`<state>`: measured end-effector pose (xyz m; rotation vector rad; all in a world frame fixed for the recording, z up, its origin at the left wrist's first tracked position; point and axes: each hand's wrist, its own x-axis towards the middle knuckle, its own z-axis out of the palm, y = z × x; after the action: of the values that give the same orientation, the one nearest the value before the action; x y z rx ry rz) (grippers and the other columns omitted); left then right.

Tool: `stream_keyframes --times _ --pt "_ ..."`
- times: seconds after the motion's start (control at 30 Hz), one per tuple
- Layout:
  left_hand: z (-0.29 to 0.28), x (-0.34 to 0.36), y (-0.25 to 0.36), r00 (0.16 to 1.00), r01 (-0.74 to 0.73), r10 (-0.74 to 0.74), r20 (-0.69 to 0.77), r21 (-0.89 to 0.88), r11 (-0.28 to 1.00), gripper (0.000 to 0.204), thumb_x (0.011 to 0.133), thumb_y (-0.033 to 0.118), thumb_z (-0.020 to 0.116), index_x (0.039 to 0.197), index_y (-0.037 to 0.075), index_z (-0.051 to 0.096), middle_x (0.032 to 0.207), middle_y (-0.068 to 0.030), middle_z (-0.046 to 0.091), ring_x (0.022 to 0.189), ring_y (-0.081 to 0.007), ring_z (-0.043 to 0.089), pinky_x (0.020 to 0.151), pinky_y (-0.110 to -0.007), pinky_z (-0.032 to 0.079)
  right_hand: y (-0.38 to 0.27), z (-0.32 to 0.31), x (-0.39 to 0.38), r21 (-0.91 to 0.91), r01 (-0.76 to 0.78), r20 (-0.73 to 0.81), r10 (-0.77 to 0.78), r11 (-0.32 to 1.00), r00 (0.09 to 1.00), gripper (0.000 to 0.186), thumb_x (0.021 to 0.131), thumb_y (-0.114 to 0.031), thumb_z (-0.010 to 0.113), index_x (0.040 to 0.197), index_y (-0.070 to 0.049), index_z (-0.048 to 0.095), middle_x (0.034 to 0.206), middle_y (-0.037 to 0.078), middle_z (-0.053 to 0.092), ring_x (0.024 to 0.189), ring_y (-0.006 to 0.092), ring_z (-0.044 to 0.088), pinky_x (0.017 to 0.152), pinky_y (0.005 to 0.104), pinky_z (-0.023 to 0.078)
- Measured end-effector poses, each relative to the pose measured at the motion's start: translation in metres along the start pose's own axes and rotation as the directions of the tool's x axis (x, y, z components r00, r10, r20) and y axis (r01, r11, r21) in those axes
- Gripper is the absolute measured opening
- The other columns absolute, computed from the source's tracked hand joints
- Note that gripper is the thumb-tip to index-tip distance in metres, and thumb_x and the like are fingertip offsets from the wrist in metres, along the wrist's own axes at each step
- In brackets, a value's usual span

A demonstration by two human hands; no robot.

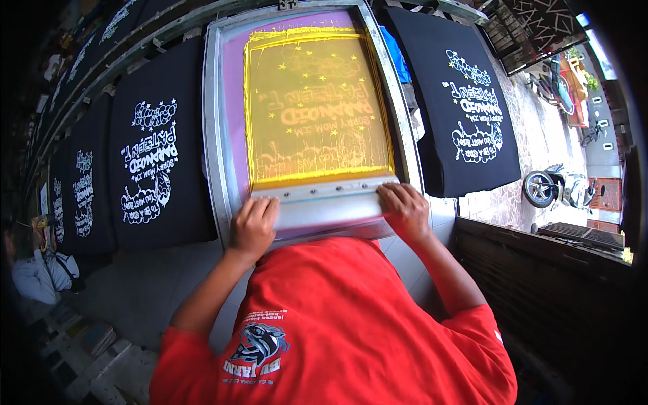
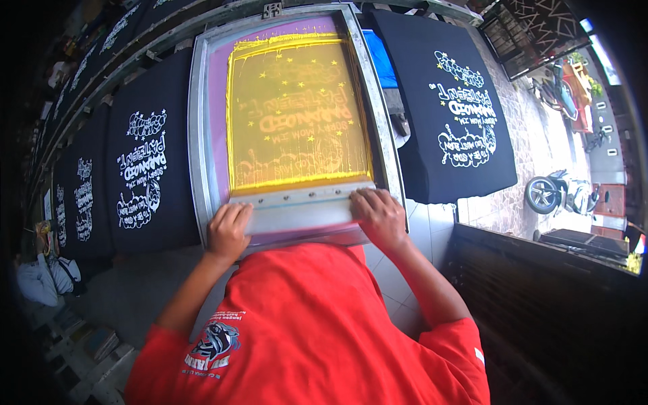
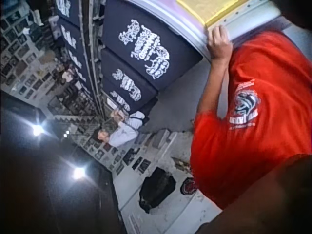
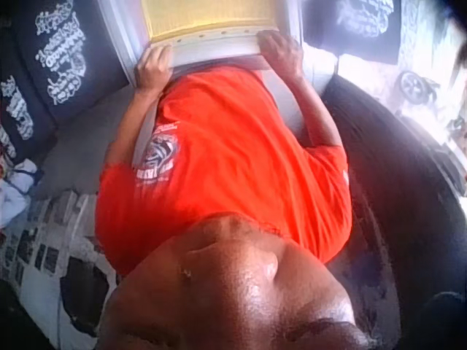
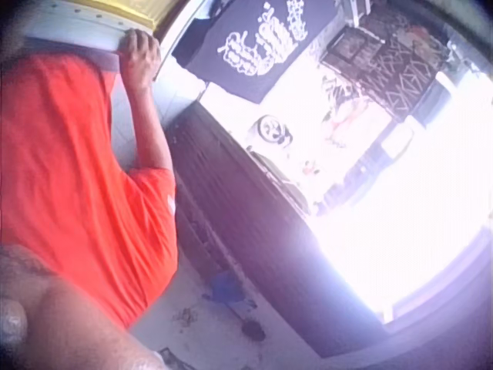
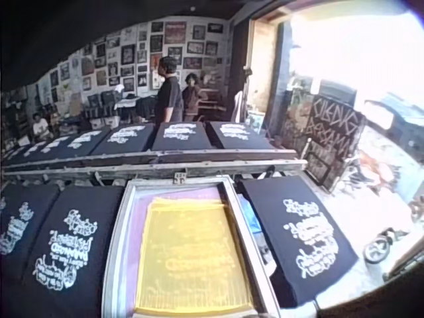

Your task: The person uses a screen printing frame and a squeegee to apply yellow ink onto black t shirts positioned on a carousel station.

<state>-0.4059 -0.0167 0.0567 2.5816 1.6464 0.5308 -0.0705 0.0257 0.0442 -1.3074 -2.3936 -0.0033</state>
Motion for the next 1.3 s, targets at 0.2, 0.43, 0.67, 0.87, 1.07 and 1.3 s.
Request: stream_keyframes --times 0.2,0.43,0.67,0.87,1.07,1.3 --pt "-0.026 0.029 -0.006 0.994 0.096 -0.089 0.067 -0.111 0.989 0.041 0.06 -0.001 0.072 0.1 0.003 0.066 0.091 -0.009 0.062 0.089 -0.0288 0.061 0.077 -0.037 0.054 0.009 -0.023 0.037 0.055 -0.034 0.048 0.031 0.998 0.998 0.012 0.076 -0.013 0.066 0.087 -0.01 0.068 0.086 0.005 0.069 0.078 0.0239 0.067 0.066 0.0359 0.055" --pt "-0.019 0.0 0.01 0.996 0.062 -0.054 0.078 -0.111 0.992 0.031 0.069 -0.001 0.062 0.099 0.0 0.066 0.091 -0.0103 0.063 0.087 -0.0271 0.062 0.076 -0.036 0.053 -0.004 -0.02 0.0 0.062 -0.004 0.081 -0.001 0.998 0.997 0.02 0.077 -0.014 0.068 0.097 -0.01 0.068 0.096 0.003 0.069 0.086 0.0198 0.066 0.074 0.0326 0.054" --pt "0.011 0.058 -0.04 0.999 -0.038 0.038 -0.029 -0.007 0.999 0.028 0.071 -0.001 0.06 0.097 -0.001 0.067 0.087 -0.0109 0.063 0.08 -0.027 0.062 0.07 -0.035 0.054 0.037 0.012 0.062 0.035 0.038 0.052 -0.039 0.999 0.998 0.029 0.073 -0.013 0.068 0.102 -0.008 0.067 0.099 0.004 0.069 0.088 0.02 0.065 0.074 0.0317 0.054" --pt "0.028 0.13 -0.092 0.995 -0.034 0.034 -0.091 0.004 0.999 0.029 0.07 -0.002 0.06 0.099 0.0 0.068 0.086 -0.0087 0.062 0.079 -0.0265 0.061 0.067 -0.035 0.053 0.078 0.04 0.148 0.066 0.043 -0.047 -0.04 0.997 0.998 0.027 0.068 -0.007 0.07 0.095 -0.009 0.068 0.092 0.004 0.069 0.081 0.0231 0.067 0.069 0.0336 0.055" --pt "0.052 0.214 -0.156 0.99 -0.001 0.01 -0.139 0.069 0.998 0.029 0.068 0.0 0.063 0.097 0.005 0.067 0.086 -0.0089 0.061 0.086 -0.0283 0.063 0.069 -0.037 0.055 0.127 0.076 0.234 0.002 0.02 -0.031 -0.02 1.0 0.999 0.02 0.075 -0.012 0.07 0.095 -0.012 0.07 0.089 0.005 0.069 0.082 0.0245 0.067 0.071 0.036 0.055" --pt "0.041 0.319 -0.225 0.998 0.063 -0.065 0.023 0.089 0.994 0.03 0.07 0.019 0.076 0.096 0.008 0.068 0.094 -0.0138 0.067 0.088 -0.0343 0.065 0.076 -0.044 0.054 0.169 0.08 0.353 -0.036 -0.031 0.129 0.036 0.999 0.991 0.033 0.07 -0.027 0.076 0.098 -0.012 0.071 0.09 0.01 0.07 0.083 0.0298 0.068 0.074 0.0402 0.055"
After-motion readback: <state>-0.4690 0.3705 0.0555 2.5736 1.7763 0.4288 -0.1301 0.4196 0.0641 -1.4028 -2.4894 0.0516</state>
